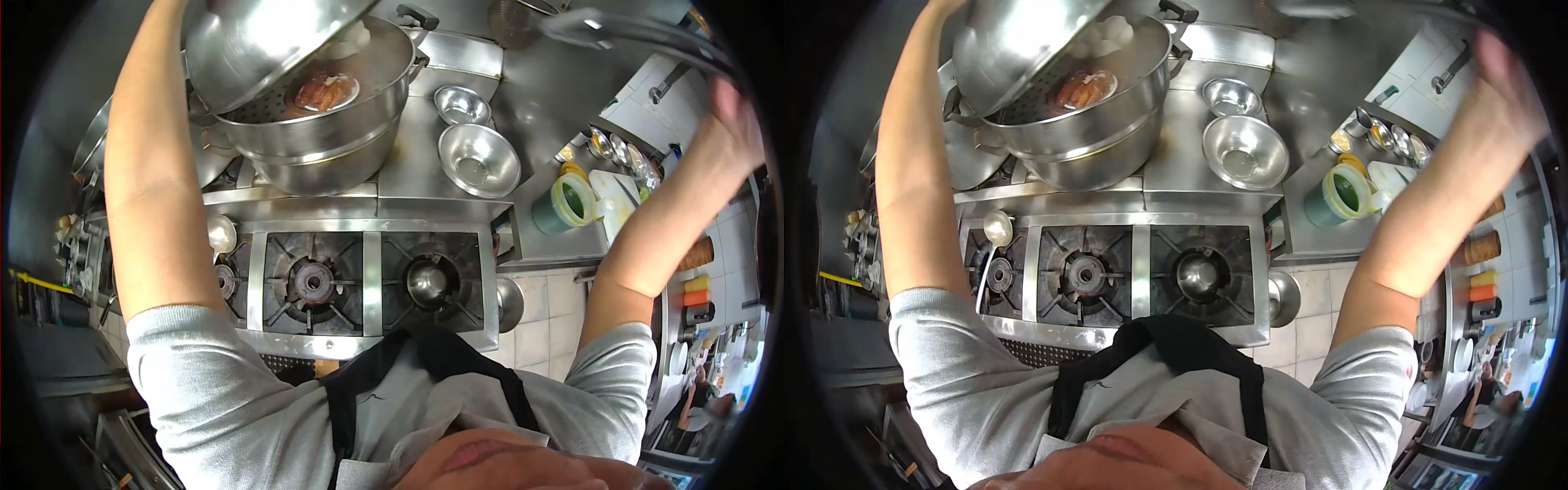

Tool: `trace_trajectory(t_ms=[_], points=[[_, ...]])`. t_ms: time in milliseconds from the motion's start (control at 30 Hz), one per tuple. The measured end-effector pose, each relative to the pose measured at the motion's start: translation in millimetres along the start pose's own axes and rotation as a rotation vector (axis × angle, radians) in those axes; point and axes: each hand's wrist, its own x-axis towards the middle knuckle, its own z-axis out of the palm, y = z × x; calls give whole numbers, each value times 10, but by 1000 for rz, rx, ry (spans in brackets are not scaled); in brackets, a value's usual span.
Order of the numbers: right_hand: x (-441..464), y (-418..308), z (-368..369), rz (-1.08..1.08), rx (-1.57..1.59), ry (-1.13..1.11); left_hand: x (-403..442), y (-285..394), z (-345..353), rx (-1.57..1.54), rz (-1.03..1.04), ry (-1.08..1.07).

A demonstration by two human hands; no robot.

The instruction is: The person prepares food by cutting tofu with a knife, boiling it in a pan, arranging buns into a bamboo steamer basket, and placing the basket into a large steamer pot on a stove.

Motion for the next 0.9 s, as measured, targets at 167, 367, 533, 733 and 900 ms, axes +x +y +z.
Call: trace_trajectory(t_ms=[167,367,533,733,900], points=[[-398,1121,456,59,116,-333,-103,-513,-253,-273,-46,90],[-967,2146,764,393,112,-250,-189,-838,-314,-452,-68,148],[-1131,2497,911,540,62,-219,-23,-1263,-250,-363,59,185],[-1284,2899,953,679,97,-242,-58,-1301,-251,-420,20,174],[-1278,2797,1174,680,67,-87,-238,-1125,-326,-492,-111,203]])
